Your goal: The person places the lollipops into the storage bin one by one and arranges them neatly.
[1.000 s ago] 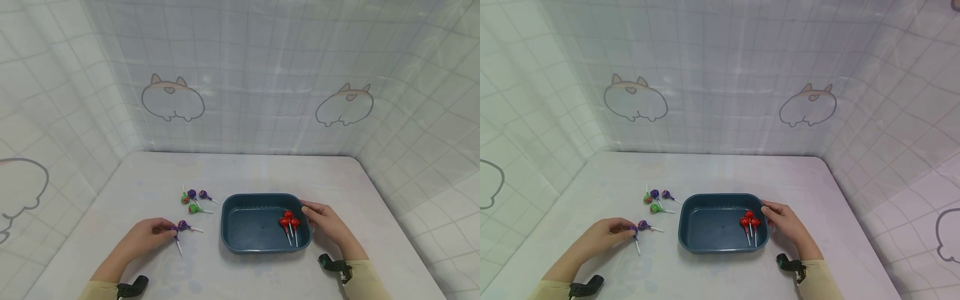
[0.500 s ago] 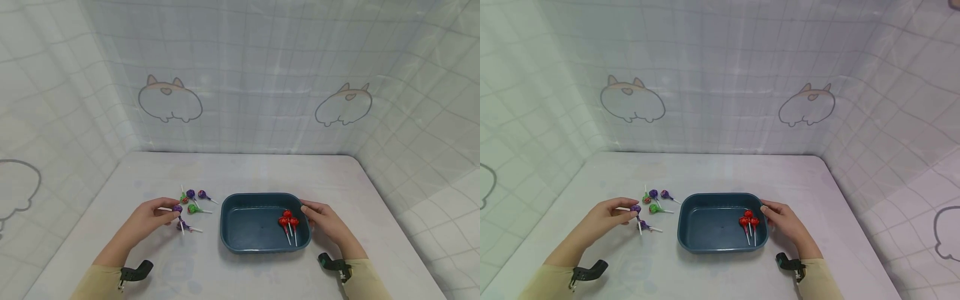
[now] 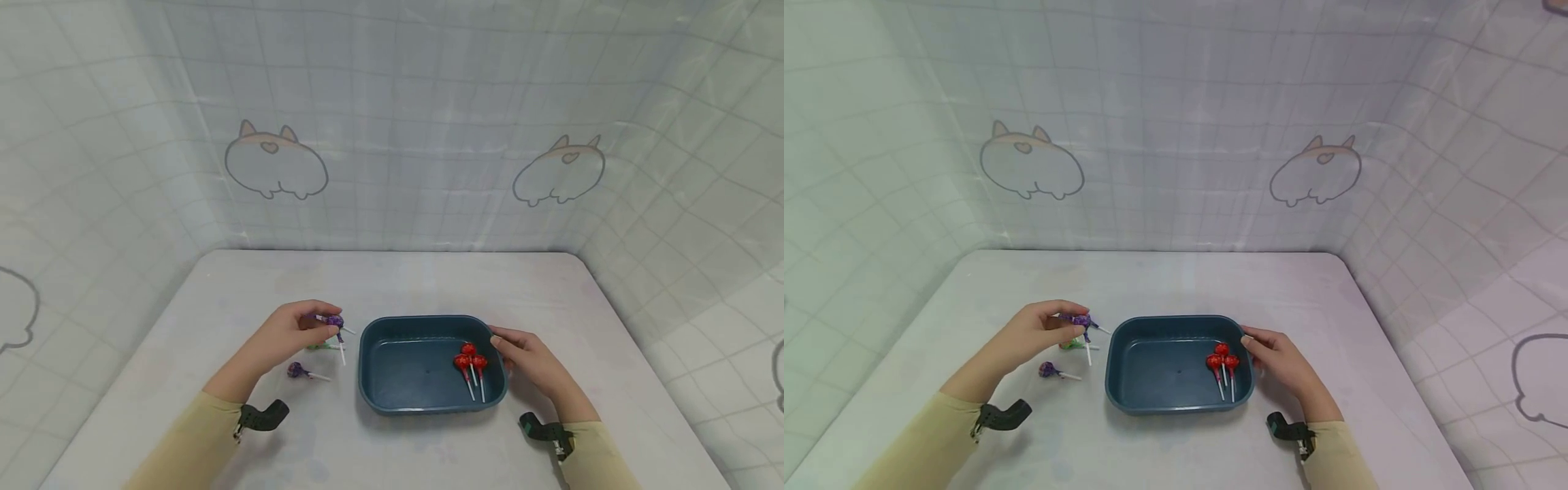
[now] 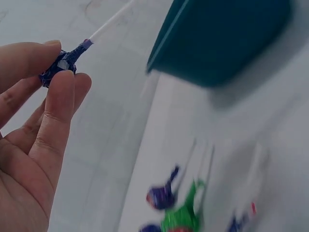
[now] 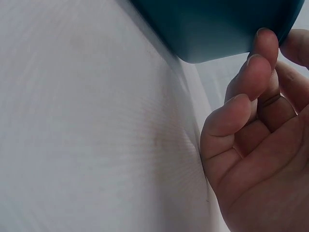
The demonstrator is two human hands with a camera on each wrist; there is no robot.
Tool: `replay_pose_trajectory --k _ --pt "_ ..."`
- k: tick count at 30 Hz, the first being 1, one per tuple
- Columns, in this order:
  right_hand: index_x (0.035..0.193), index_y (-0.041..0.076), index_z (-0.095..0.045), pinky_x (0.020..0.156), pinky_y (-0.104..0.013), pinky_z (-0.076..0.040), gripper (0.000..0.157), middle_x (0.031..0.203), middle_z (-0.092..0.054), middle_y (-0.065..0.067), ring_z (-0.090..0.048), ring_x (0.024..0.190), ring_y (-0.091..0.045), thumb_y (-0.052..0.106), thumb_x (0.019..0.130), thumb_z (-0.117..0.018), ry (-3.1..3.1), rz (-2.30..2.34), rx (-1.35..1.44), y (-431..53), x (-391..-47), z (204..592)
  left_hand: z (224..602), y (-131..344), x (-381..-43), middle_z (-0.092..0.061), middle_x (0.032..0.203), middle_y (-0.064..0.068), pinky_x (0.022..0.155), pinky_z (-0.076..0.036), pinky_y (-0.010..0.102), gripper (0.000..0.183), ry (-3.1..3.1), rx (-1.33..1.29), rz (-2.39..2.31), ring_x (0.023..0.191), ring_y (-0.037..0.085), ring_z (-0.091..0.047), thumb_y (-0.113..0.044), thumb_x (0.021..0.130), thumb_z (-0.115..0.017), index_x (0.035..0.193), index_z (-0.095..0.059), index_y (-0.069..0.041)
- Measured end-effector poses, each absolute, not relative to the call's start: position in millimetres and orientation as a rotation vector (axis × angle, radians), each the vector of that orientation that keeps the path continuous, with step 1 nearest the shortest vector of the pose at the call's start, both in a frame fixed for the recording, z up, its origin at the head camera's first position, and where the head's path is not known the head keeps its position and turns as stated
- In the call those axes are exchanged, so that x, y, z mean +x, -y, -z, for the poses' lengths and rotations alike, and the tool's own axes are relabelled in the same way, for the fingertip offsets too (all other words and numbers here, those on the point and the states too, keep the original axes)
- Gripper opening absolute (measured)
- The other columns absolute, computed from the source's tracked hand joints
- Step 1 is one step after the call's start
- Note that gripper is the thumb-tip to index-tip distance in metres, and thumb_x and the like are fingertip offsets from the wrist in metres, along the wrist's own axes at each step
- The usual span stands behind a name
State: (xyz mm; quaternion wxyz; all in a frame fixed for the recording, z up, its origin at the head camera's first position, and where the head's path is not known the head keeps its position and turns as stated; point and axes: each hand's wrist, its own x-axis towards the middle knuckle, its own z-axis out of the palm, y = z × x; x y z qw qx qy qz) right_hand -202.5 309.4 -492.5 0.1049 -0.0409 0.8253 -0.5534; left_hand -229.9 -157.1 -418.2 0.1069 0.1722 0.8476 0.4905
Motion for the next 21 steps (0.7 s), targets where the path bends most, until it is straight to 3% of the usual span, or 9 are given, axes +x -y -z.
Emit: replay_pose_trajectory --k 6,15,21 --pt "0.138 0.009 -0.059 0.066 -0.036 -0.049 0.051 0.101 -0.066 -0.013 -0.059 0.077 -0.028 0.043 0.099 -0.059 -2.437 1.635 -0.123 -308 -203 493 412 124 -239 -0.069 0.113 -0.001 0.080 -0.056 0.044 0.038 -2.424 0.625 -1.428 0.095 0.017 -0.068 -0.044 0.086 -0.077 0.119 -0.069 -0.029" --pt "0.138 0.010 -0.059 0.070 -0.036 -0.050 0.052 0.117 -0.067 -0.010 -0.059 0.083 -0.028 0.043 0.098 -0.060 -2.439 1.673 -0.082 -304 -200 494 411 76 -247 -0.066 0.113 -0.005 0.079 -0.057 0.035 0.039 -2.387 0.830 -1.301 0.095 0.013 -0.068 -0.038 0.089 -0.075 0.121 -0.070 -0.018" --pt "0.137 0.009 -0.059 0.072 -0.036 -0.050 0.052 0.119 -0.067 -0.010 -0.060 0.084 -0.029 0.043 0.098 -0.060 -2.445 1.683 -0.092 -303 -202 496 414 50 -255 -0.067 0.109 -0.013 0.079 -0.056 0.030 0.034 -2.416 0.943 -1.191 0.098 0.010 -0.067 -0.037 0.089 -0.076 0.118 -0.071 -0.022"
